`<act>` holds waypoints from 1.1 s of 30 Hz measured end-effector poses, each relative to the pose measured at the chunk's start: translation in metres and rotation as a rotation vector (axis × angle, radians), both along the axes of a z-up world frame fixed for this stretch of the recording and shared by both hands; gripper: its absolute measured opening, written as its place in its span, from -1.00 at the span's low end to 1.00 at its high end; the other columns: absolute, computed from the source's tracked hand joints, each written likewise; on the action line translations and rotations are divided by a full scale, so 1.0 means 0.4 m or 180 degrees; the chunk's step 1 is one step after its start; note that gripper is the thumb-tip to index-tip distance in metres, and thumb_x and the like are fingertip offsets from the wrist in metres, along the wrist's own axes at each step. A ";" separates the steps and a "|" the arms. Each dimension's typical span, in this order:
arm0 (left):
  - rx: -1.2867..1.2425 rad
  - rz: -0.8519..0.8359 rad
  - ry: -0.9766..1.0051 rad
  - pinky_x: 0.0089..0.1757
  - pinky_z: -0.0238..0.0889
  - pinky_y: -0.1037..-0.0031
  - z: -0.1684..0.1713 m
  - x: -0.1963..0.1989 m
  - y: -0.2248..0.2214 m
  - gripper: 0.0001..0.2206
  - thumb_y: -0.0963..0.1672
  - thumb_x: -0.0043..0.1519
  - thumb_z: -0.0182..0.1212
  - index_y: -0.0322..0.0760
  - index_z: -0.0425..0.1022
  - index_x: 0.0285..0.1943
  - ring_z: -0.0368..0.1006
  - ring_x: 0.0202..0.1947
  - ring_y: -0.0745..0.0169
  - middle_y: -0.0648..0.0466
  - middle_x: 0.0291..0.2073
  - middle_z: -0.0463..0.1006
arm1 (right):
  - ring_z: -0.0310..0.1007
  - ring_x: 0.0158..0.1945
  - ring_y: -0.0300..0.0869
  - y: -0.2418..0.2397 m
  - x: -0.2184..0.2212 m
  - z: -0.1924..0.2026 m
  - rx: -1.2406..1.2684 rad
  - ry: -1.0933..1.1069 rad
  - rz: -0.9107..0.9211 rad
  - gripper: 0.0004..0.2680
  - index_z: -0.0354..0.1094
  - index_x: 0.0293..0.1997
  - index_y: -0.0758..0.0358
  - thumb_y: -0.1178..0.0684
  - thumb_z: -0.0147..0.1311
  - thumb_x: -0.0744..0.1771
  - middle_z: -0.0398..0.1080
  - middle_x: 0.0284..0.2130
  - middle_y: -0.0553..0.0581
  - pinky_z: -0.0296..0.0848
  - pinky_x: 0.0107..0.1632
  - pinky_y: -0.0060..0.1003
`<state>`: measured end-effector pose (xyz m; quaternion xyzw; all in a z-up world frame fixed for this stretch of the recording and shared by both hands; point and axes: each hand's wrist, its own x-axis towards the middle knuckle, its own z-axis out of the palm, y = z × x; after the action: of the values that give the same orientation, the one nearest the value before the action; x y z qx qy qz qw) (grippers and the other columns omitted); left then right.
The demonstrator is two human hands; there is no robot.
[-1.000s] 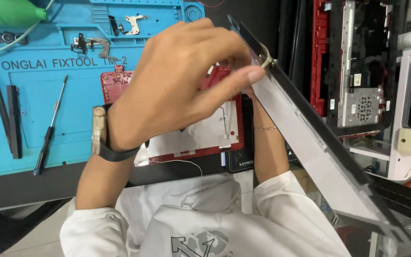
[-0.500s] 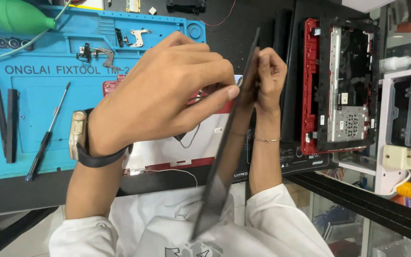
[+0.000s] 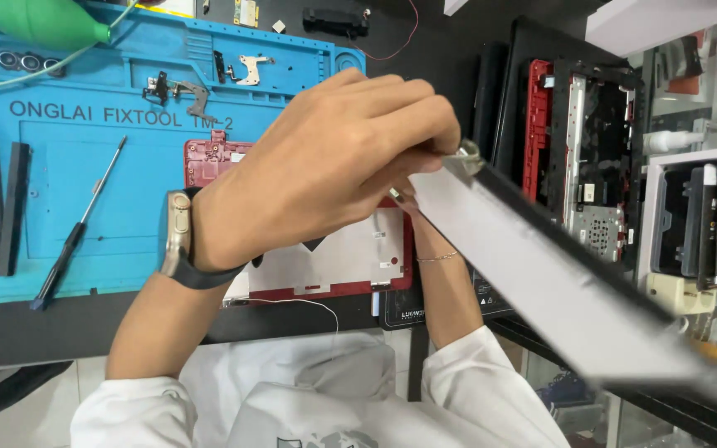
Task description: The person removes a laptop screen from its red bezel, disconnects the ribbon cable, and prepares to install a replacement screen. They use a screwdriver to loosen screws, peel back adhesive, and carefully handle the display and cable.
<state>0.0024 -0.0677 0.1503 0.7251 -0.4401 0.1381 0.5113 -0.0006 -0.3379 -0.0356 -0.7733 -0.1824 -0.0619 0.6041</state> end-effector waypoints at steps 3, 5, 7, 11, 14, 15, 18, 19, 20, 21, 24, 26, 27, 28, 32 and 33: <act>0.0057 0.0259 -0.0127 -0.10 0.15 0.27 -0.028 0.010 -0.017 -0.87 -0.16 0.41 0.27 -0.24 0.40 0.03 0.46 -0.09 0.11 0.12 -0.16 0.48 | 0.25 -0.55 -0.24 0.086 -0.026 0.122 0.3214 0.2304 0.0003 -0.72 0.24 0.07 0.21 -0.17 -0.27 0.45 0.36 -0.34 0.15 0.12 -0.63 -0.43; 0.0100 0.0548 -0.0362 -0.06 0.17 0.27 -0.050 0.015 -0.026 -0.85 -0.17 0.39 0.27 -0.25 0.40 0.04 0.46 -0.04 0.13 0.12 -0.13 0.45 | 0.14 -0.63 -0.18 0.047 -0.003 0.047 0.3634 0.2899 0.1494 -0.53 0.26 0.07 0.26 -0.40 -0.42 0.48 0.22 -0.51 0.16 0.06 -0.64 -0.38; 0.0107 0.0652 -0.0437 -0.05 0.18 0.27 -0.069 0.019 -0.033 -0.85 -0.17 0.38 0.27 -0.25 0.40 0.04 0.45 -0.02 0.13 0.11 -0.13 0.43 | 0.09 -0.69 -0.20 0.056 -0.001 0.053 0.3732 0.3184 0.1682 -0.48 0.26 0.06 0.28 -0.45 -0.42 0.45 0.19 -0.55 0.14 0.02 -0.68 -0.41; 0.0076 0.0776 -0.0528 -0.03 0.19 0.28 -0.077 0.029 -0.041 -0.83 -0.16 0.36 0.30 -0.24 0.42 0.03 0.44 -0.01 0.12 0.10 -0.12 0.41 | 0.00 -0.76 -0.20 0.041 0.005 0.025 0.3907 0.3808 0.1968 -0.43 0.30 0.01 0.21 -0.56 -0.35 0.33 0.10 -0.62 0.15 -0.04 -0.75 -0.41; 0.0070 0.0844 -0.0514 -0.08 0.17 0.27 -0.042 0.030 -0.024 -0.80 -0.13 0.33 0.35 -0.25 0.42 -0.01 0.43 -0.05 0.09 0.09 -0.12 0.42 | -0.07 -0.80 -0.23 0.058 -0.008 0.035 0.3645 0.3503 0.1613 -0.45 0.27 0.06 0.33 -0.48 -0.40 0.47 0.08 -0.67 0.14 -0.03 -0.76 -0.44; 0.0077 0.0835 -0.0510 -0.08 0.17 0.27 -0.042 0.031 -0.017 -0.80 -0.13 0.33 0.35 -0.25 0.42 -0.01 0.43 -0.05 0.09 0.09 -0.12 0.42 | -0.07 -0.80 -0.23 0.074 -0.007 0.047 0.3658 0.3501 0.1608 -0.45 0.27 0.06 0.33 -0.48 -0.40 0.47 0.08 -0.67 0.14 -0.03 -0.76 -0.44; -0.0016 0.0864 -0.0606 -0.08 0.16 0.26 -0.048 0.039 -0.007 -0.81 -0.14 0.32 0.35 -0.27 0.42 -0.01 0.41 -0.03 0.06 0.08 -0.13 0.41 | -0.13 -0.79 -0.21 0.107 -0.006 0.075 0.3691 0.3764 0.1826 -0.41 0.28 0.11 0.37 -0.51 -0.39 0.44 0.06 -0.68 0.13 -0.05 -0.73 -0.42; -0.0033 0.0903 -0.0662 -0.04 0.17 0.26 -0.056 0.042 -0.005 -0.84 -0.16 0.34 0.32 -0.27 0.43 -0.02 0.40 -0.02 0.08 0.09 -0.13 0.41 | -0.15 -0.81 -0.23 0.116 -0.006 0.075 0.3617 0.4004 0.1839 -0.39 0.27 0.10 0.36 -0.53 -0.39 0.40 0.05 -0.70 0.13 -0.07 -0.75 -0.45; -0.0048 0.0939 -0.0725 -0.01 0.17 0.26 -0.063 0.047 -0.003 -0.88 -0.19 0.35 0.30 -0.27 0.43 -0.03 0.40 -0.01 0.09 0.10 -0.13 0.41 | -0.17 -0.82 -0.25 0.125 -0.003 0.076 0.3539 0.4237 0.1853 -0.37 0.27 0.10 0.36 -0.55 -0.39 0.36 0.04 -0.71 0.13 -0.08 -0.77 -0.47; -0.0043 0.0922 -0.0731 -0.01 0.17 0.26 -0.063 0.051 0.003 -0.88 -0.19 0.35 0.30 -0.27 0.43 -0.03 0.40 -0.01 0.09 0.10 -0.13 0.41 | -0.17 -0.82 -0.25 0.137 -0.002 0.086 0.3553 0.4221 0.1849 -0.37 0.27 0.10 0.36 -0.55 -0.39 0.36 0.04 -0.71 0.13 -0.08 -0.77 -0.47; 0.0050 0.0936 -0.0736 0.02 0.17 0.25 -0.061 0.054 0.019 -0.92 -0.21 0.37 0.30 -0.26 0.47 -0.09 0.40 -0.02 0.10 0.10 -0.17 0.44 | -0.17 -0.82 -0.25 0.153 -0.007 0.100 0.3548 0.4344 0.1795 -0.40 0.24 0.07 0.48 -0.47 -0.38 0.40 0.03 -0.73 0.13 -0.09 -0.77 -0.46; 0.0129 0.0915 -0.0723 -0.03 0.16 0.23 -0.051 0.056 0.034 -0.93 -0.22 0.38 0.31 -0.29 0.49 -0.13 0.41 -0.05 0.02 0.08 -0.22 0.46 | -0.17 -0.79 -0.27 0.146 -0.002 0.090 0.2996 0.4154 0.2096 -0.39 0.20 -0.03 0.58 -0.45 -0.32 0.38 0.02 -0.64 0.20 -0.11 -0.75 -0.47; 0.0136 0.0895 -0.0722 -0.03 0.16 0.23 -0.053 0.058 0.035 -0.93 -0.22 0.38 0.31 -0.29 0.49 -0.13 0.41 -0.05 0.02 0.08 -0.22 0.46 | -0.17 -0.79 -0.27 0.152 0.001 0.089 0.3016 0.4144 0.2086 -0.39 0.20 -0.03 0.58 -0.45 -0.32 0.38 0.02 -0.64 0.20 -0.11 -0.75 -0.47; 0.0097 0.0824 -0.0603 -0.07 0.18 0.24 -0.054 0.059 0.036 -0.93 -0.23 0.38 0.30 -0.32 0.48 -0.14 0.42 -0.10 0.01 0.05 -0.25 0.48 | -0.16 -0.82 -0.28 0.157 0.003 0.087 0.3427 0.4268 0.2329 -0.46 0.19 -0.05 0.58 -0.36 -0.32 0.42 0.05 -0.68 0.19 -0.10 -0.78 -0.48; -0.0193 0.0570 -0.0090 -0.17 0.25 0.30 -0.054 0.066 0.016 -0.93 -0.27 0.40 0.25 -0.42 0.46 -0.15 0.49 -0.25 -0.01 -0.02 -0.30 0.53 | -0.11 -0.81 -0.26 0.123 -0.005 0.017 0.3103 0.4296 0.2596 -0.52 0.16 -0.01 0.72 -0.20 -0.30 0.50 0.14 -0.73 0.16 -0.08 -0.76 -0.46; -0.0191 0.0553 -0.0101 -0.17 0.25 0.30 -0.054 0.068 0.010 -0.93 -0.27 0.40 0.25 -0.42 0.46 -0.15 0.49 -0.25 -0.01 -0.02 -0.30 0.53 | -0.11 -0.81 -0.26 0.123 0.000 0.020 0.3110 0.4275 0.2590 -0.52 0.16 -0.01 0.72 -0.20 -0.30 0.50 0.14 -0.73 0.16 -0.08 -0.76 -0.46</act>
<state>0.0296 -0.0637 0.1286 0.7426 -0.3793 0.2066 0.5119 -0.0004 -0.2887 -0.0277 -0.1825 -0.0051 0.5465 0.8173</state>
